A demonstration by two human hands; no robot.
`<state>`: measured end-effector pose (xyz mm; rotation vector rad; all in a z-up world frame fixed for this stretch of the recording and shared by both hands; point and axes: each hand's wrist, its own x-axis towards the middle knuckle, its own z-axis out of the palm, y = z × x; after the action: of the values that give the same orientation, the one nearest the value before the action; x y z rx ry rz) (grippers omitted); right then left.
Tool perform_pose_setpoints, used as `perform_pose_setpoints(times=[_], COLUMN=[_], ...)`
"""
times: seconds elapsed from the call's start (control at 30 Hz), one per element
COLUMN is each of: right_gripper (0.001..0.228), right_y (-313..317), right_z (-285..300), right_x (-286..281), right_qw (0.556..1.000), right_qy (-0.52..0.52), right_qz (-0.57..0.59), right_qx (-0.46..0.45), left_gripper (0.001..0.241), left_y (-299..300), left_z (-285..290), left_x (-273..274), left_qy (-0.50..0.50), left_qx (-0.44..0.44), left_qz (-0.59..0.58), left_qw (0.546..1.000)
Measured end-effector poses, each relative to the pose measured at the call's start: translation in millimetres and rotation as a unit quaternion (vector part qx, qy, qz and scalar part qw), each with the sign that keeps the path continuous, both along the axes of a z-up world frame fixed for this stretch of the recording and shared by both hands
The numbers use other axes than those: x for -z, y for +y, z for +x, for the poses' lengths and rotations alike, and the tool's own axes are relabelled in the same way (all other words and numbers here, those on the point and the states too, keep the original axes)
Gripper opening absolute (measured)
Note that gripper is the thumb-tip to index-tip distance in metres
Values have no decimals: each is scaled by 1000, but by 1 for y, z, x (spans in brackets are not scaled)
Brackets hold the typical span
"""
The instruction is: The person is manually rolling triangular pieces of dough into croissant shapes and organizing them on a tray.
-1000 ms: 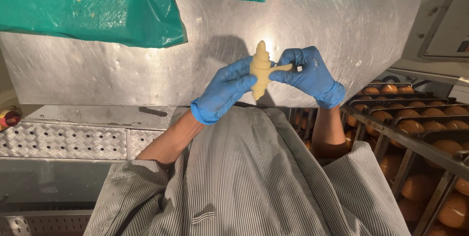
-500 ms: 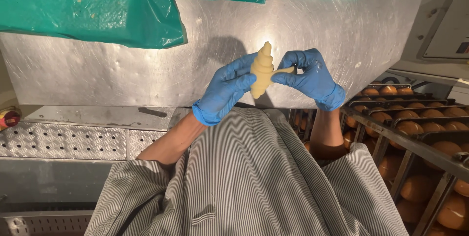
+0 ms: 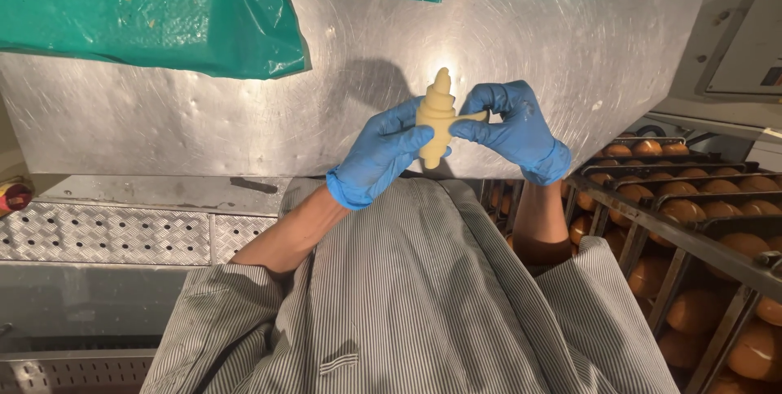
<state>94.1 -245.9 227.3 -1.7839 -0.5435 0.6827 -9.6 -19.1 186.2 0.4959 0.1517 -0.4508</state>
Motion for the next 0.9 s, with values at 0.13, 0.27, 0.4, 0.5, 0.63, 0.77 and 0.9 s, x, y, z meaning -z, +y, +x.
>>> perform_pose_setpoints(times=[0.13, 0.27, 0.4, 0.5, 0.63, 0.77, 0.9], right_gripper=[23, 23, 23, 24, 22, 23, 21], right_y=[-3, 0, -7, -2, -4, -2, 4], right_z=[2, 0, -1, -2, 0, -1, -2], right_x=[2, -1, 1, -4, -4, -4, -12], right_qw=[1000, 1000, 999, 999, 1000, 1000, 999], right_qy=[18, 14, 10, 17, 6, -4, -6], right_qz=[13, 17, 27, 13, 15, 8, 34], right_qx=[17, 7, 19, 32, 15, 17, -3], left_gripper=[63, 62, 62, 63, 64, 63, 62], left_y=[2, -3, -5, -8, -6, -6, -12], left_z=[2, 2, -1, -2, 0, 0, -3], left_x=[-6, -4, 7, 8, 1, -1, 6], left_qy=[13, -4, 13, 17, 2, 10, 2], left_qx=[-12, -10, -22, -27, -31, -47, -52], left_qz=[-20, -19, -21, -37, -16, -31, -33], left_qw=[1000, 1000, 999, 999, 999, 998, 998])
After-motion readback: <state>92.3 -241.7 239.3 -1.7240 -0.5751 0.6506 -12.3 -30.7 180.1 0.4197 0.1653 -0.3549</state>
